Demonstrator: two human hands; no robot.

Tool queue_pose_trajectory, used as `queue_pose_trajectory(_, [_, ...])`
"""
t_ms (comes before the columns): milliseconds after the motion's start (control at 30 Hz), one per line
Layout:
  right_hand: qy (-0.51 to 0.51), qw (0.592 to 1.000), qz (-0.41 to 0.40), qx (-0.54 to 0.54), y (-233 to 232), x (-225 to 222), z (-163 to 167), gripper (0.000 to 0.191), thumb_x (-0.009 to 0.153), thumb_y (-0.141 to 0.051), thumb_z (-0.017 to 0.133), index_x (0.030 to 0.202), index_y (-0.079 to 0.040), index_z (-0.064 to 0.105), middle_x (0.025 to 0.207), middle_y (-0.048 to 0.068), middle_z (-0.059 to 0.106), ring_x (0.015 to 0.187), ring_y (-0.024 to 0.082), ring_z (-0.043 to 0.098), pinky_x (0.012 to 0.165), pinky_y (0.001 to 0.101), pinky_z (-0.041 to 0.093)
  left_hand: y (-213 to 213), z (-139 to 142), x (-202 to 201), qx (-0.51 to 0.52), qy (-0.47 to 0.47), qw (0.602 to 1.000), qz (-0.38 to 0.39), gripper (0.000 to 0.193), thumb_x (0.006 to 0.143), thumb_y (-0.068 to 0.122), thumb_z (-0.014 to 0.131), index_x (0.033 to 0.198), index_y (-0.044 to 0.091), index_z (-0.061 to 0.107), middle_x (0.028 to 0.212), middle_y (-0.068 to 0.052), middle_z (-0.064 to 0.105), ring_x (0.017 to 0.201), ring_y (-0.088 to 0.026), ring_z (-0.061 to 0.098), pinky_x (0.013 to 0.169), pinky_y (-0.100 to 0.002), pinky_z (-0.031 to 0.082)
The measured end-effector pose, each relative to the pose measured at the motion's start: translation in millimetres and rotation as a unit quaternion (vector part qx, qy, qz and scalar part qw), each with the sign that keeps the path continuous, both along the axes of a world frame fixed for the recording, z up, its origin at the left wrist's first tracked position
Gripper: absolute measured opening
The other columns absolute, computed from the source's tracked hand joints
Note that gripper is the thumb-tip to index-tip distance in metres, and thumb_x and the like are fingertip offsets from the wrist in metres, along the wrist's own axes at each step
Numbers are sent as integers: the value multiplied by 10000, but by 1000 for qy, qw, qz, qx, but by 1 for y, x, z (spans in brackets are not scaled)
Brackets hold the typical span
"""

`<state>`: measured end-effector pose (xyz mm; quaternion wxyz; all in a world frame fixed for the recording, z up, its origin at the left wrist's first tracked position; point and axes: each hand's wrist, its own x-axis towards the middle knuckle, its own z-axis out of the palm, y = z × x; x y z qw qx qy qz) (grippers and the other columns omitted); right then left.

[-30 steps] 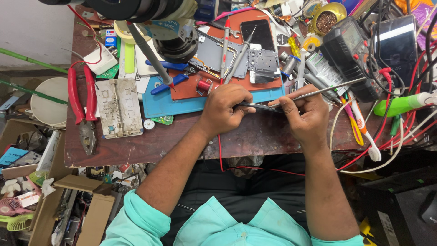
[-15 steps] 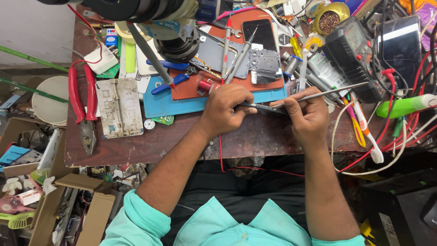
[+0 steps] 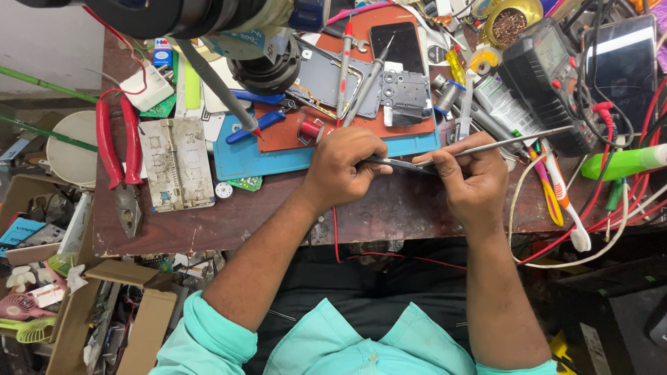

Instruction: The person reassembles a disassembled smartphone by aligning the motherboard and battery, connecting internal cables, and securing the back cover. They use tweezers to adjust small components and press the casing edges to ensure closure.

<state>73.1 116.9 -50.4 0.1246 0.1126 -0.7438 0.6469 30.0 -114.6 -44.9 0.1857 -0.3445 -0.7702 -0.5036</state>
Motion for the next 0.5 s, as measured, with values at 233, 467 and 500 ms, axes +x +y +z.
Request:
queue_pose_trajectory(233, [-24, 998, -27, 46, -4, 2, 9, 167, 1052, -51, 684, 1066, -5, 524, 960, 168, 787, 789, 96, 654, 697, 179, 464, 0, 4, 0, 4, 11, 1000, -5, 271, 761, 127, 853, 862, 49, 615, 778, -84, 622, 747, -304, 607, 681, -411, 452])
queue_pose_trajectory(467, [3, 1000, -1, 22, -5, 5, 10, 161, 1061, -52, 668, 1065, -13, 512, 985, 166, 767, 922, 136, 736, 821, 209, 548, -2, 2, 3, -4, -1, 1000, -7, 273, 770, 133, 859, 855, 48, 614, 749, -84, 603, 718, -302, 596, 665, -416, 440])
queue_pose_trajectory(500, [5, 1000, 0, 22, -5, 5, 10, 162, 1061, -53, 668, 1065, -13, 511, 986, 166, 766, 932, 140, 739, 833, 212, 554, -2, 2, 3, -7, -4, 1000, -7, 270, 771, 131, 858, 854, 48, 615, 745, -84, 600, 713, -300, 595, 661, -415, 438])
